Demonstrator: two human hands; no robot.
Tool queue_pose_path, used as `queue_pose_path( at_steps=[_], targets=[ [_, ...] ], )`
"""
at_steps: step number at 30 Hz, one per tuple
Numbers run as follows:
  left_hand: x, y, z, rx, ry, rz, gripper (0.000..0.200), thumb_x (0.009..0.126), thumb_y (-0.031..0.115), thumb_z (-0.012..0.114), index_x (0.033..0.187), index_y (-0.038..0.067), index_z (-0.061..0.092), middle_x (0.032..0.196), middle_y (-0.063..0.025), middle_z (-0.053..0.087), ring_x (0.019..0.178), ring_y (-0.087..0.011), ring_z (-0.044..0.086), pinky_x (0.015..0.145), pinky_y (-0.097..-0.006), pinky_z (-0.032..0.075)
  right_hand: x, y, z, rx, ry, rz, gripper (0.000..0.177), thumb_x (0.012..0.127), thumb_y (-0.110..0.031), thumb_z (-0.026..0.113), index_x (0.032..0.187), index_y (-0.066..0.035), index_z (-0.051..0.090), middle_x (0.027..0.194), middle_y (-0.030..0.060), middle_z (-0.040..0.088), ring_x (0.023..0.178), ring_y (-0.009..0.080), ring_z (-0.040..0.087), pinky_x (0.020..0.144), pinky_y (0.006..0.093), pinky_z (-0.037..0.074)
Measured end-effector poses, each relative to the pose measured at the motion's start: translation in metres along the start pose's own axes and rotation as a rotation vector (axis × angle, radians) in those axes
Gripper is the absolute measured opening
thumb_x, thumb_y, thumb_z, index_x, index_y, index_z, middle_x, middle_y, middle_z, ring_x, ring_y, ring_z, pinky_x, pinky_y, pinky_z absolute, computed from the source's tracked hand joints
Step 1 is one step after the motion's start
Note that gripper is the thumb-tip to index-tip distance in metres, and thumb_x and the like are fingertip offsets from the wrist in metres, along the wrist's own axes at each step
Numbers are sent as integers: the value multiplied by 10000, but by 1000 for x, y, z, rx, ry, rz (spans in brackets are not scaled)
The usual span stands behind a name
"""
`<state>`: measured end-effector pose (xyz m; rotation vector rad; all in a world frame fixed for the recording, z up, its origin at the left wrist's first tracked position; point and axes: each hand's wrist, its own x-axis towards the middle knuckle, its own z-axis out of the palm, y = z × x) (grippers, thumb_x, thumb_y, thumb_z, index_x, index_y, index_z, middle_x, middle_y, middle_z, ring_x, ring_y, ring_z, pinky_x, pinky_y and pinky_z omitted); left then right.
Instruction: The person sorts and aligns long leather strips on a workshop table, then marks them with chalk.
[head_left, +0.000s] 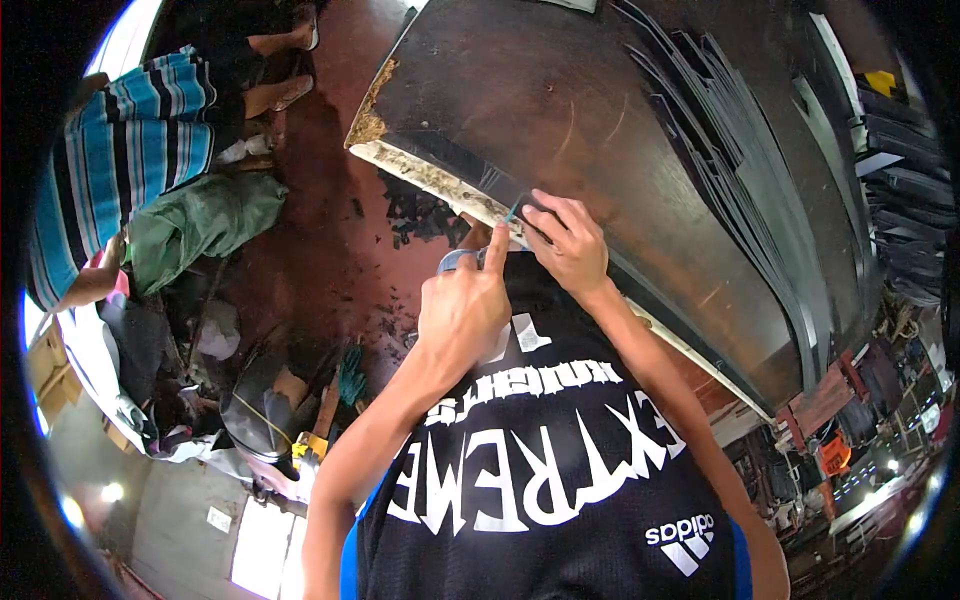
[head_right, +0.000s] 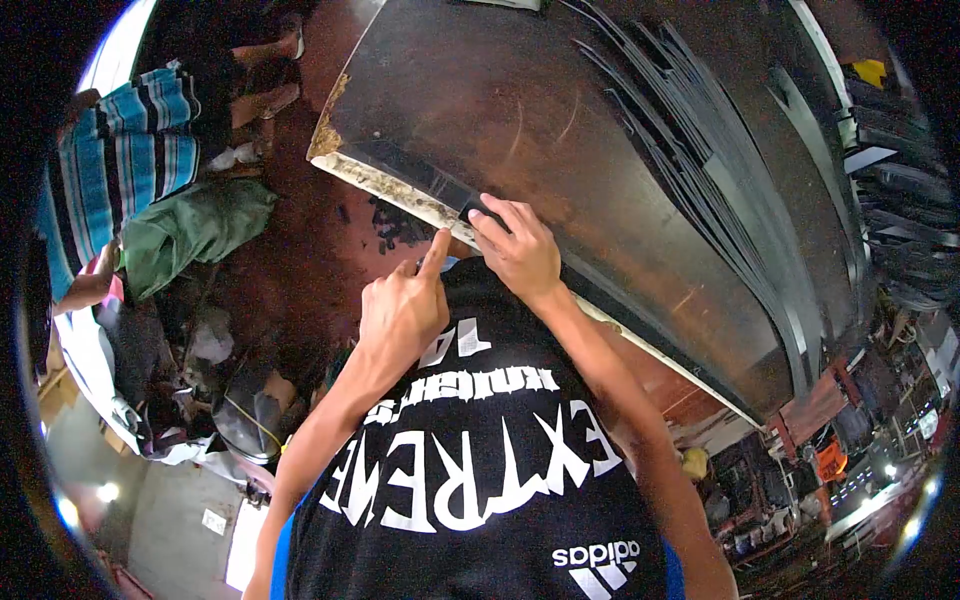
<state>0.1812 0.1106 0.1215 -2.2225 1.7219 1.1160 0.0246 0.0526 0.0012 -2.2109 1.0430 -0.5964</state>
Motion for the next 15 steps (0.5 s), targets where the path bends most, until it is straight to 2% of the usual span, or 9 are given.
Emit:
queue_pose_path(
  at_steps=[2, 4, 8, 10, 11, 13, 14, 15],
  targets=[
    [2, 3, -2, 29, 0, 20, 633, 779, 98, 590, 1400, 45, 480, 828, -249, 656, 635, -376, 678, 552, -463, 555, 0, 1, 0, 1, -6, -3, 283, 765, -112, 750, 1040, -100, 685, 1145, 78, 658, 970, 270, 646, 764, 361, 563],
    [4, 7, -5, 17, -4, 1, 574, 842, 76, 571, 1402, 119, 454, 770, -273, 652, 586, -405, 666, 513, -487, 544, 0, 2, -2, 12, -23, 3, 273, 776, -127, 743, 1043, -105, 688, 1157, 76, 658, 978, 254, 646, 755, 350, 568],
    [9, 18, -18, 49, -81, -35, 626, 826, 69, 594, 1426, 113, 419, 764, -270, 650, 578, -398, 664, 503, -479, 539, 0, 2, -3, 13, -48, 28, 246, 789, -135, 727, 1032, -117, 698, 1162, 67, 662, 990, 219, 645, 739, 324, 575],
    [13, 24, -24, 164, -139, 5, 727, 755, 129, 629, 1426, -37, 404, 756, -239, 647, 561, -342, 670, 500, -404, 549, -2, 3, -2, 4, -72, 27, 247, 783, -128, 726, 1028, -124, 703, 1185, 65, 658, 999, 209, 643, 735, 313, 574],
    [14, 26, -25, 168, -153, -4, 727, 755, 129, 629, 1426, -37, 404, 756, -239, 647, 561, -342, 670, 500, -404, 549, -3, 4, -2, 17, -79, 35, 247, 783, -128, 726, 1028, -124, 703, 1185, 65, 658, 999, 209, 643, 735, 313, 574],
    [18, 29, -27, 98, -187, -86, 722, 795, 99, 637, 1461, 89, 361, 793, -272, 653, 605, -397, 672, 518, -469, 544, -3, 7, -1, 3, -82, 6, 243, 786, -126, 714, 1028, -126, 706, 1201, 62, 656, 1003, 201, 643, 740, 304, 571],
    [19, 31, -28, 101, -199, -95, 722, 795, 99, 637, 1461, 89, 361, 793, -272, 653, 605, -397, 672, 518, -469, 544, -2, 6, -1, 15, -89, 13, 243, 786, -126, 714, 1028, -126, 706, 1201, 62, 656, 1003, 201, 643, 740, 304, 571],
    [21, 33, -30, 143, -210, -64, 704, 793, 113, 621, 1448, 27, 377, 772, -254, 647, 589, -367, 672, 507, -439, 545, -1, 5, -2, 6, -92, 17, 236, 791, -126, 707, 1027, -125, 707, 1203, 67, 656, 1003, 204, 643, 744, 302, 570]
  ],
)
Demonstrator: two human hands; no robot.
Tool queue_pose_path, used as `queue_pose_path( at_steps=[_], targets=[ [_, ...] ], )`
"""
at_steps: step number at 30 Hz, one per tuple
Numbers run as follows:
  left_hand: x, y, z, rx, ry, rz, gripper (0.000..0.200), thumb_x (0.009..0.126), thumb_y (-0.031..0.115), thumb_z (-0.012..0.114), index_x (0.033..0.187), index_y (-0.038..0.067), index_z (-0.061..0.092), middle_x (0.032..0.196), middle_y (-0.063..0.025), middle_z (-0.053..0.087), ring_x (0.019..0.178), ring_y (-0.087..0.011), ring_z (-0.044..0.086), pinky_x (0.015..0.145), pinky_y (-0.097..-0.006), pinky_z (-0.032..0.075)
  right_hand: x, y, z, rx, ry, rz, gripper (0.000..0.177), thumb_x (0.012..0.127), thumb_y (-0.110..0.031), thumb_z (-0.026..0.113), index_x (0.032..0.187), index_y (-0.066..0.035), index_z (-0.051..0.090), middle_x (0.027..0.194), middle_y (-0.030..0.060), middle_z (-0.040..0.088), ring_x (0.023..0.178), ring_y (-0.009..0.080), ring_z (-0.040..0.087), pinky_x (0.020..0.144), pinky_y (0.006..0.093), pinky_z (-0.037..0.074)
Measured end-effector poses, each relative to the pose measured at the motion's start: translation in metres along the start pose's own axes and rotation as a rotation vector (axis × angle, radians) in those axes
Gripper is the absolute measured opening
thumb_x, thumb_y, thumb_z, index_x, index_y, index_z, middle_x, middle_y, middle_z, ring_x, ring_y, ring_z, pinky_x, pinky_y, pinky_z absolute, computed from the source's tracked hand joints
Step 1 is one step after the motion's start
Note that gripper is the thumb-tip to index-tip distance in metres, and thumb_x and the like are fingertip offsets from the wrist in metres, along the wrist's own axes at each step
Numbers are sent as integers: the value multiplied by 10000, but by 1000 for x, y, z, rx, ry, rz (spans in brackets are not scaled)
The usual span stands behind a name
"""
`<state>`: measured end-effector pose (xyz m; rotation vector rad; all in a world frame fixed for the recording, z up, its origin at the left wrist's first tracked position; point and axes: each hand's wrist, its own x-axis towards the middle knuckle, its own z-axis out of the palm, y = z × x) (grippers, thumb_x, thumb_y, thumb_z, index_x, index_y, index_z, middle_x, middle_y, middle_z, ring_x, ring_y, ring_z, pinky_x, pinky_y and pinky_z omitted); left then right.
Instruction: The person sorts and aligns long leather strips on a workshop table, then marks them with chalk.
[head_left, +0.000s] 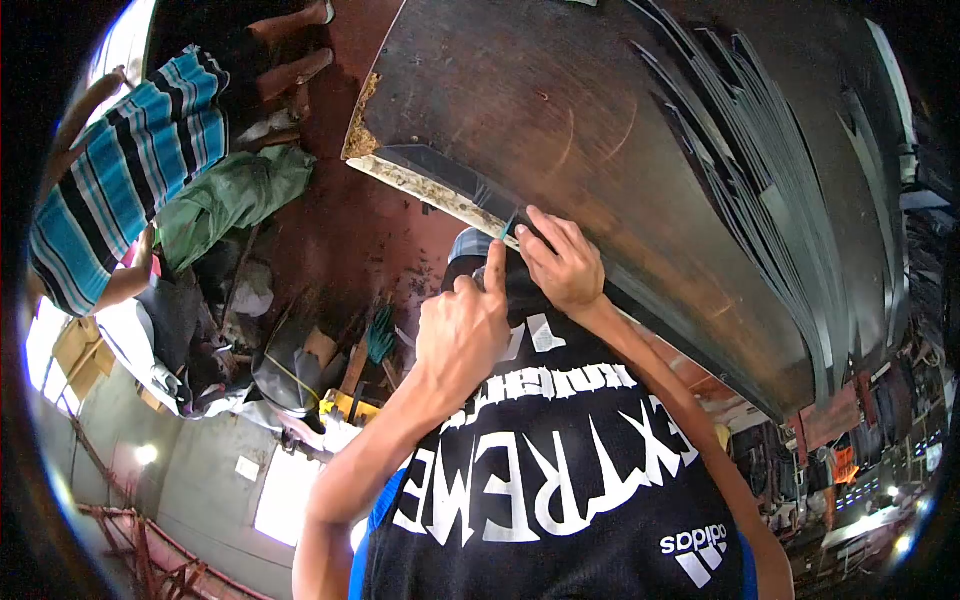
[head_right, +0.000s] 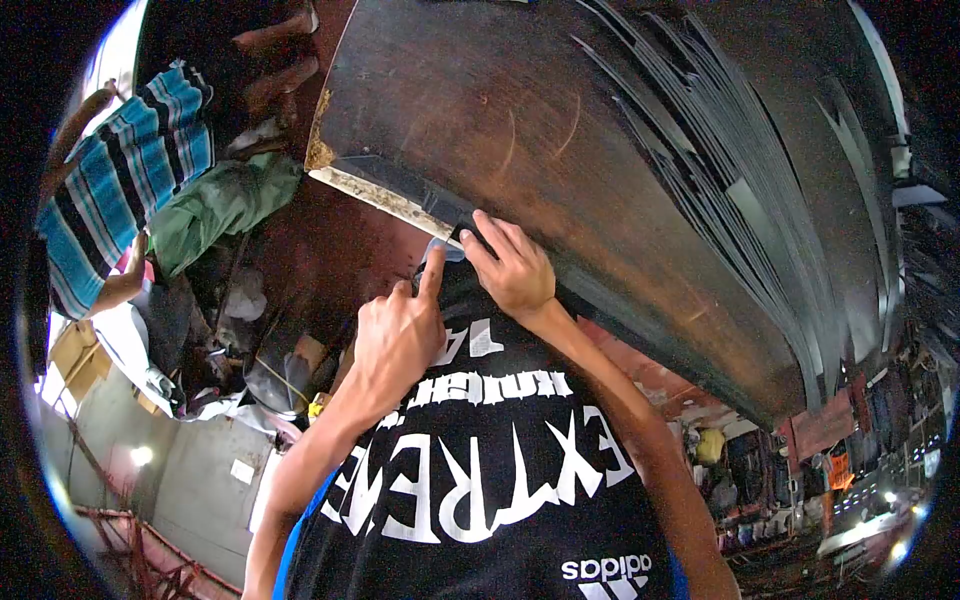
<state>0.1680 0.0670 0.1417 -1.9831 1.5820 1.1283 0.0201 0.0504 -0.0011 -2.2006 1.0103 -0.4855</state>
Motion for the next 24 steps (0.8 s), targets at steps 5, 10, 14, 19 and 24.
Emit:
queue_pose_path(
  at_steps=[5, 10, 14, 19, 24],
  targets=[
    [3, 7, -8, 25, -56, -20, 691, 804, 129, 598, 1445, -23, 387, 753, -237, 636, 580, -341, 672, 496, -415, 546, 3, 1, -2, 21, -15, 3, 201, 812, -127, 684, 1011, -117, 710, 1201, 87, 657, 1005, 215, 645, 768, 301, 565],
    [7, 10, -12, 23, -127, -54, 676, 828, 124, 565, 1457, -23, 365, 787, -252, 639, 577, -349, 670, 498, -426, 552, 3, 3, -2, 55, -10, -15, 198, 818, -128, 668, 1007, -89, 716, 1194, 130, 660, 1019, 246, 645, 817, 314, 557],
    [8, 9, -12, 12, -147, -63, 664, 834, 104, 549, 1455, -36, 359, 804, -261, 641, 584, -347, 673, 501, -422, 554, 5, 2, -5, 76, -26, -15, 215, 818, -125, 661, 1021, -79, 716, 1195, 148, 656, 1025, 259, 643, 836, 324, 556],
    [15, 9, -5, -37, -178, -124, 816, 768, 90, 634, 1510, 63, 294, 867, -258, 651, 619, -369, 670, 549, -439, 559, 4, 4, -5, 69, -69, -18, 219, 827, -124, 654, 1032, -76, 715, 1198, 156, 653, 1021, 261, 642, 851, 326, 556],
    [27, 6, 3, -12, -97, -51, 748, 797, 107, 612, 1478, 4, 322, 828, -239, 646, 598, -342, 674, 513, -422, 553, 8, 1, -6, 59, -31, 8, 151, 840, -113, 663, 983, -105, 710, 1186, 105, 661, 1002, 242, 641, 792, 316, 563]
  ],
)
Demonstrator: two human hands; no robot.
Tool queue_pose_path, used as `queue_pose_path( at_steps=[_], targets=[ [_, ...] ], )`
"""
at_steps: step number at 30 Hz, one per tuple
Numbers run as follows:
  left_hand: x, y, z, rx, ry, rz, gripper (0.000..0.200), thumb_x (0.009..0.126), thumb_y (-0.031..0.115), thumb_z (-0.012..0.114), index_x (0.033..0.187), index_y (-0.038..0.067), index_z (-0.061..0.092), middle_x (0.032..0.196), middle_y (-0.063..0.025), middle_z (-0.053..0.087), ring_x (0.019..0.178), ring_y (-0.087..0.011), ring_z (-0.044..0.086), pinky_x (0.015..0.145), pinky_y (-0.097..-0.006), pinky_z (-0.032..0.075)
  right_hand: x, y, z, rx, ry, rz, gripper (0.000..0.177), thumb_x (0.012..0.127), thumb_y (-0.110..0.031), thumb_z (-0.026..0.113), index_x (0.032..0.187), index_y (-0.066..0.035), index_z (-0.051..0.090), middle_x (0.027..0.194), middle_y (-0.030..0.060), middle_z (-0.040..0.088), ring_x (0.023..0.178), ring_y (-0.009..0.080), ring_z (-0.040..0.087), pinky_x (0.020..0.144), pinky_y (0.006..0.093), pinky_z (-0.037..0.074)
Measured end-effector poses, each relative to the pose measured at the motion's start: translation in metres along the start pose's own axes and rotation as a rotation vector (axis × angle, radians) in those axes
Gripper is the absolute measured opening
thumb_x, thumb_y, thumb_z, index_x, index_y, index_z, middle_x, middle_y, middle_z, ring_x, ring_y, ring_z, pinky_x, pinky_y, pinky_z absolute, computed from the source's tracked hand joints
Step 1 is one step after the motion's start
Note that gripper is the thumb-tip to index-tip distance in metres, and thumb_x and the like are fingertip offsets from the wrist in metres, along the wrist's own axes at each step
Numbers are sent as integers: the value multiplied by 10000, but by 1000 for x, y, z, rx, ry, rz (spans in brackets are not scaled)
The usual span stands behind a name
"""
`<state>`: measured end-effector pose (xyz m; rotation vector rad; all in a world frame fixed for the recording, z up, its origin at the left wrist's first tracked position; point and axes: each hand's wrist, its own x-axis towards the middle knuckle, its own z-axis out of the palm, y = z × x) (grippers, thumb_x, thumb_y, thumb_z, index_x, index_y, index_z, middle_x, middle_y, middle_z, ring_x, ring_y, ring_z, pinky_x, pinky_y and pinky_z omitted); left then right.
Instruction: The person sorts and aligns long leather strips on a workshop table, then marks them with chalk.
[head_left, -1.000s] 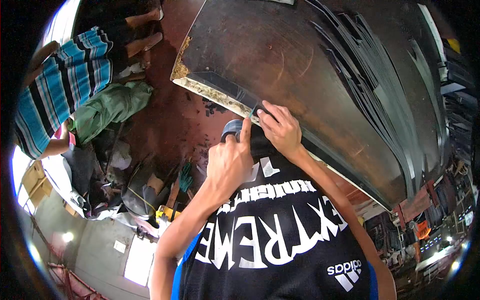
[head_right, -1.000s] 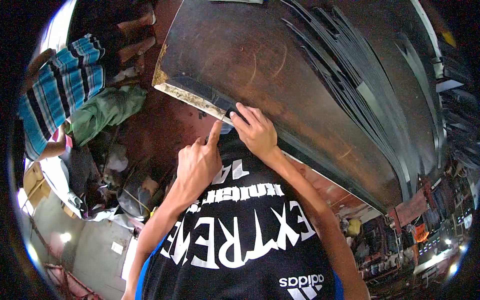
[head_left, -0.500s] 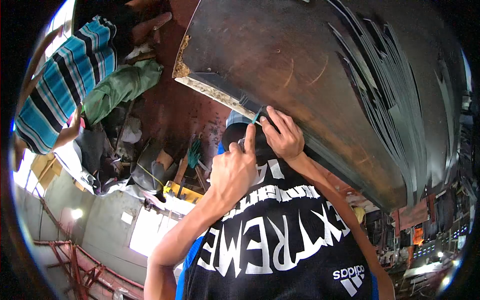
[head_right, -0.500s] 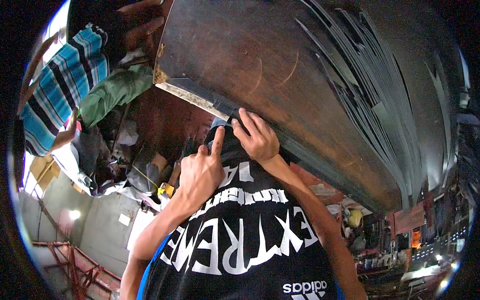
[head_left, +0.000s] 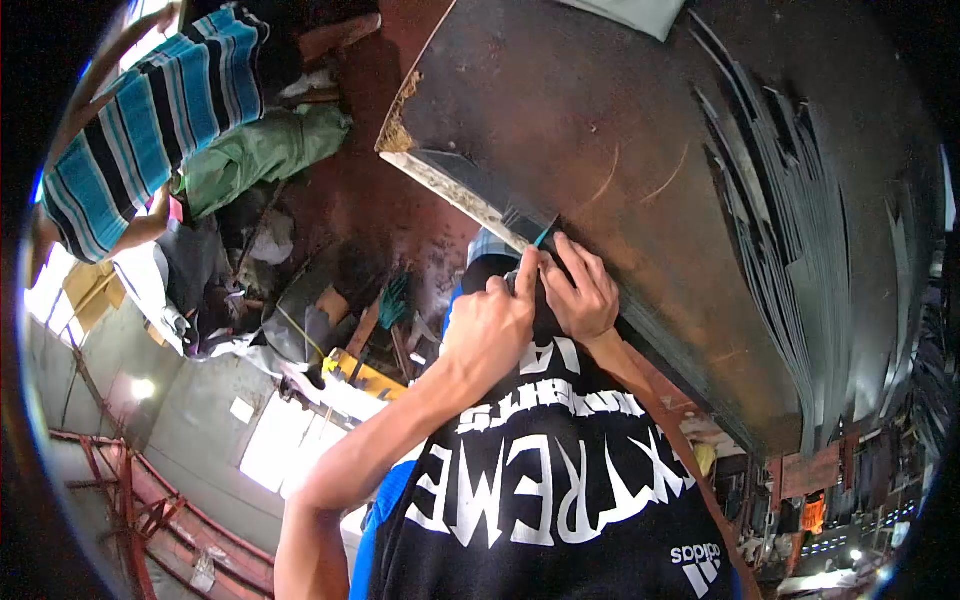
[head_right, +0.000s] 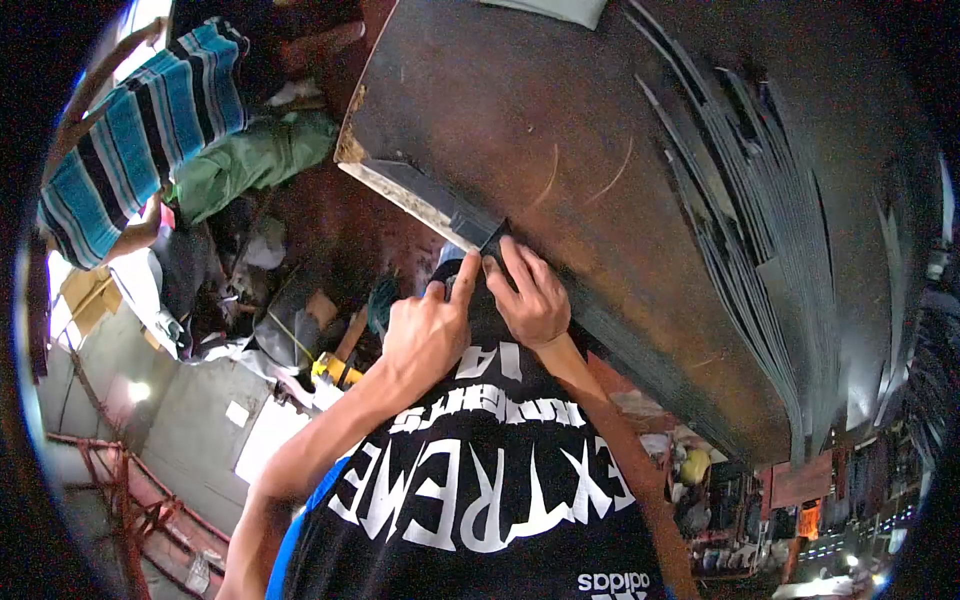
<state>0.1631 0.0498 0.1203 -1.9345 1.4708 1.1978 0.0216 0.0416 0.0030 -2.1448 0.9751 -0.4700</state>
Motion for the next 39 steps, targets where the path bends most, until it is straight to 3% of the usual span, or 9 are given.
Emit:
queue_pose_path(
  at_steps=[2, 8, 13, 19, 23, 30, 32, 36, 39],
  targets=[
    [-5, -4, 9, -1, 52, 36, 733, 790, 108, 615, 1454, -42, 343, 811, -227, 635, 597, -330, 678, 506, -401, 553, 1, -3, -2, -5, 1, -1, 162, 833, -107, 673, 992, -105, 709, 1183, 102, 662, 1008, 239, 641, 793, 315, 562],
    [-4, -47, 86, -110, 520, 209, 719, 771, 23, 615, 1460, 137, 442, 712, -80, 522, 503, -231, 590, 424, -377, 486, -2, -4, 1, -22, 19, 22, 174, 815, -109, 709, 989, -101, 712, 1153, 68, 669, 981, 219, 641, 756, 314, 564],
    [13, -68, 129, -248, 728, 329, 701, 770, -20, 618, 1433, 164, 489, 726, -79, 513, 516, -233, 573, 443, -380, 488, -2, -8, 2, -58, 58, 22, 186, 796, -119, 730, 981, -102, 710, 1128, 49, 672, 953, 221, 644, 734, 322, 566],
    [-2, -54, 105, -292, 695, 262, 685, 802, -22, 599, 1443, 189, 479, 729, -120, 564, 545, -297, 604, 469, -405, 495, -3, -7, 5, -88, 85, 9, 210, 775, -107, 737, 983, -106, 706, 1118, 47, 675, 926, 229, 648, 713, 330, 566],
    [-28, -42, 58, -154, 463, 118, 661, 840, 64, 590, 1462, 223, 431, 704, -166, 609, 529, -338, 629, 470, -445, 517, -4, -6, 6, -77, 91, 7, 214, 774, -106, 742, 986, -107, 707, 1115, 47, 678, 921, 229, 648, 708, 334, 566],
    [-32, -33, 30, -114, 287, 72, 650, 816, 65, 594, 1438, 174, 438, 743, -221, 648, 576, -382, 657, 510, -470, 530, -4, -5, 6, -54, 90, 14, 229, 773, -111, 748, 998, -103, 710, 1129, 56, 679, 943, 236, 649, 731, 339, 569],
    [-30, -30, 22, -74, 226, 96, 643, 793, 82, 569, 1422, 64, 435, 779, -242, 655, 598, -382, 676, 518, -458, 551, -4, -4, 6, -40, 85, 12, 235, 774, -113, 747, 1005, -102, 711, 1130, 59, 679, 955, 238, 649, 741, 338, 569],
    [-27, -23, 19, -53, 194, 46, 691, 795, 61, 601, 1450, 139, 398, 746, -237, 645, 577, -399, 654, 521, -485, 535, -5, -3, 5, -14, 63, 16, 235, 800, -115, 719, 1035, -98, 712, 1151, 81, 672, 980, 239, 647, 761, 338, 568],
    [-29, -18, 19, -8, 134, 48, 659, 813, 124, 584, 1439, 20, 406, 786, -239, 654, 585, -360, 673, 513, -445, 549, -6, -1, 3, 19, 21, 12, 241, 812, -115, 695, 1052, -100, 710, 1174, 99, 664, 994, 242, 644, 772, 337, 569]
  ],
)
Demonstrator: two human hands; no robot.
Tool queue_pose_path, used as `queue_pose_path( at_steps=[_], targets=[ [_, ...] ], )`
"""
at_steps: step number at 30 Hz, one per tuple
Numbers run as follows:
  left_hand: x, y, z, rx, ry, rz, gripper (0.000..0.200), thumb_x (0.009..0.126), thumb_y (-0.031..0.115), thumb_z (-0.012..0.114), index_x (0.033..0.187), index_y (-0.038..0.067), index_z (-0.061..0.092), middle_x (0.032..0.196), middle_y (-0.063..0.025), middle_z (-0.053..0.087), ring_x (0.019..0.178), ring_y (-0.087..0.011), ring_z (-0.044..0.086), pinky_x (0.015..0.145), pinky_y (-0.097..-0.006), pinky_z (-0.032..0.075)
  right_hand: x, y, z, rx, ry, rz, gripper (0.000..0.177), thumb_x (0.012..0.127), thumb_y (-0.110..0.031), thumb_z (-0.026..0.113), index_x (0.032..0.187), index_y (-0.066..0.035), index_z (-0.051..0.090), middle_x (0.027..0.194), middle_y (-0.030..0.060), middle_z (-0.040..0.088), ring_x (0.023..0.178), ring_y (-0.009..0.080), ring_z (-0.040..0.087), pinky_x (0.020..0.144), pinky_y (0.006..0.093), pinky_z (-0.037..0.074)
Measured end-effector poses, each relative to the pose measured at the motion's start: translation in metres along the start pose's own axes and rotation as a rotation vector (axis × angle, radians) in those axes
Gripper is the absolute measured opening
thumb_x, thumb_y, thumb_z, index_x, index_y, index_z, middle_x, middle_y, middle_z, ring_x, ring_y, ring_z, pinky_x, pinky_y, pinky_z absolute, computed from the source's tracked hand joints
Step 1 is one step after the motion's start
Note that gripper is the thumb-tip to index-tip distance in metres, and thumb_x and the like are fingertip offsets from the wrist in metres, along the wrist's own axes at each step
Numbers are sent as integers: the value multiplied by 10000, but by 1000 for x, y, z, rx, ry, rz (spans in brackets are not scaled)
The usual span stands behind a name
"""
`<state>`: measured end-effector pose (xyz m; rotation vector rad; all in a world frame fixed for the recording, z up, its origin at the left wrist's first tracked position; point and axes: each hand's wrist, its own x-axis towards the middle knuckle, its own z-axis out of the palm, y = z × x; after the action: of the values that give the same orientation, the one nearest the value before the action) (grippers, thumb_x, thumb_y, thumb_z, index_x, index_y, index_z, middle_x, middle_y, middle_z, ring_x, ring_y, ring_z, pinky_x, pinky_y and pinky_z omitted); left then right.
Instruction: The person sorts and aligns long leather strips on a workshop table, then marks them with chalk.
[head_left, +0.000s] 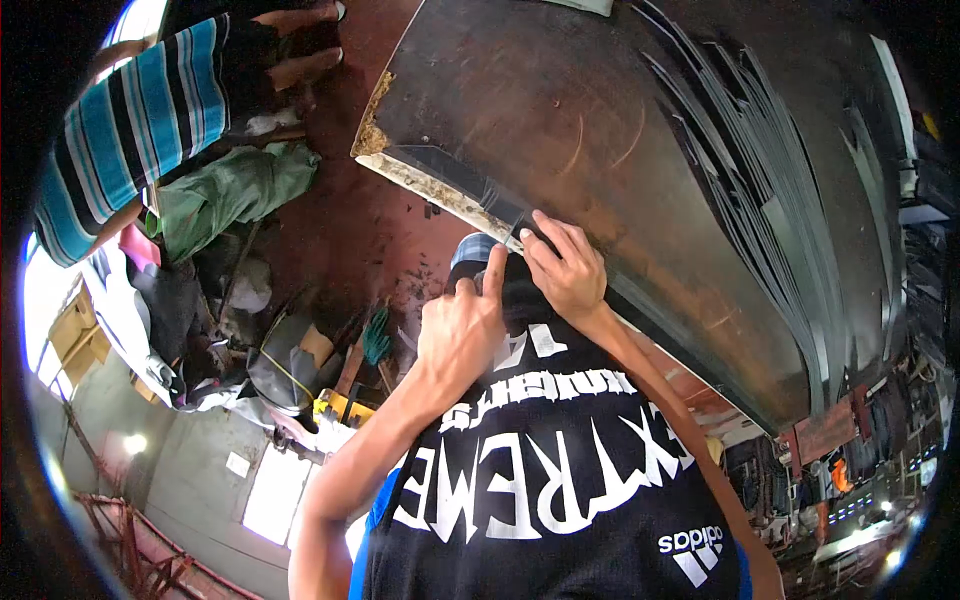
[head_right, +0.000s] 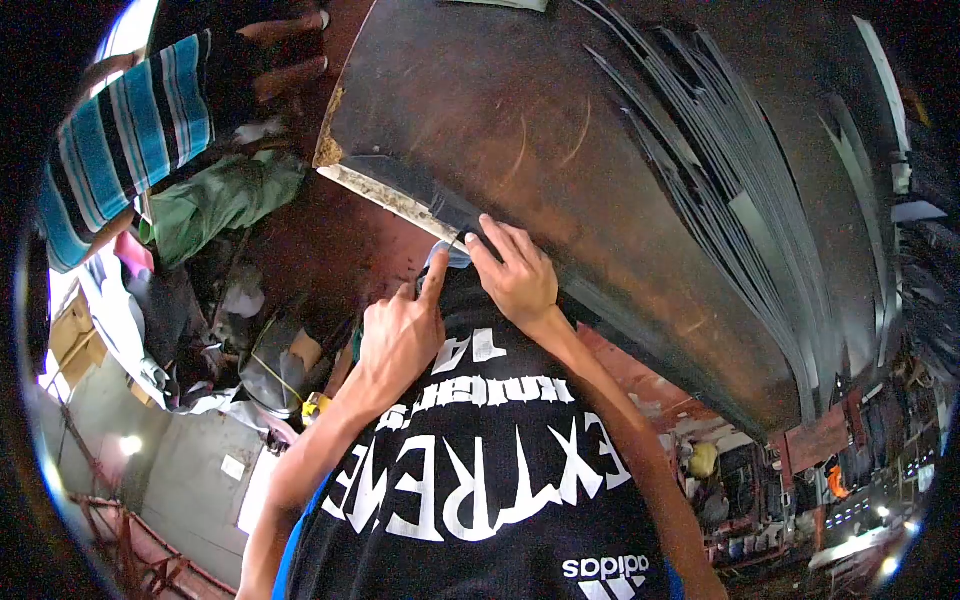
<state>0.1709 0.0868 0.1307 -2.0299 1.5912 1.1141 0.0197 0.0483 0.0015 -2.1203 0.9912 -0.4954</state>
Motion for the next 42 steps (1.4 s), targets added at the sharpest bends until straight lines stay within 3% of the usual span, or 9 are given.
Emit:
queue_pose_path(
  at_steps=[2, 4, 8, 12, 14, 19, 22, 30, 42],
  targets=[
    [0, 2, 6, -77, 21, -56, 811, 776, 59, 621, 1506, 134, 273, 811, -278, 648, 580, -418, 653, 518, -506, 540, 1, 0, 1, -22, -3, -8, 244, 809, -123, 695, 1052, -100, 709, 1190, 99, 660, 1011, 244, 641, 783, 332, 568],
    [1, 3, 4, -87, -33, -78, 828, 775, 77, 629, 1516, 133, 263, 830, -287, 652, 580, -416, 655, 514, -500, 543, -3, -2, -1, -12, -31, 1, 238, 813, -122, 691, 1050, -101, 708, 1200, 100, 657, 1017, 244, 639, 787, 332, 567],
    [8, 6, 3, -20, -88, -81, 830, 772, 101, 636, 1515, 78, 266, 823, -270, 656, 585, -396, 665, 508, -481, 545, 2, 0, -1, 7, -49, -24, 204, 823, -119, 684, 1024, -100, 711, 1204, 111, 656, 1013, 247, 643, 781, 326, 565],
    [18, 2, 18, -38, 13, -43, 827, 767, 84, 637, 1513, 75, 280, 791, -232, 643, 547, -361, 649, 462, -449, 528, 8, -1, 1, -33, -4, -17, 155, 824, -105, 698, 977, -89, 715, 1150, 114, 677, 956, 247, 657, 744, 316, 570],
    [17, -2, 21, -69, 14, 9, 730, 784, 82, 579, 1467, -15, 339, 800, -233, 625, 596, -329, 676, 503, -418, 549, 7, -3, 0, -61, 18, -11, 154, 816, -96, 711, 970, -89, 712, 1144, 108, 678, 946, 243, 656, 745, 320, 570],
    [17, -40, 94, -177, 400, 158, 751, 770, 14, 582, 1485, 150, 395, 771, -121, 571, 535, -277, 599, 454, -399, 512, 4, -3, 4, -100, 64, -12, 187, 769, -102, 761, 949, -105, 710, 1104, 50, 685, 919, 239, 648, 734, 326, 561],
    [23, -47, 110, -259, 549, 222, 746, 772, 5, 584, 1480, 161, 408, 761, -114, 557, 520, -268, 584, 446, -389, 500, 6, -6, 2, -94, 75, -14, 220, 745, -94, 769, 955, -109, 706, 1089, 44, 685, 918, 247, 649, 755, 346, 558],
    [-6, -34, 52, -205, 349, 103, 680, 761, 19, 600, 1419, 130, 466, 962, -229, 660, 642, -373, 684, 522, -446, 561, 5, -7, 3, -72, 85, -14, 262, 724, -69, 776, 974, -92, 702, 1090, 59, 686, 926, 270, 652, 778, 360, 548],
    [-7, -21, 25, -133, 128, 55, 679, 783, 62, 599, 1430, 86, 395, 817, -286, 659, 641, -409, 681, 532, -465, 558, 6, -7, 2, -70, 78, 14, 241, 742, -79, 764, 974, -109, 705, 1100, 52, 684, 916, 253, 654, 763, 345, 554]
  ],
)
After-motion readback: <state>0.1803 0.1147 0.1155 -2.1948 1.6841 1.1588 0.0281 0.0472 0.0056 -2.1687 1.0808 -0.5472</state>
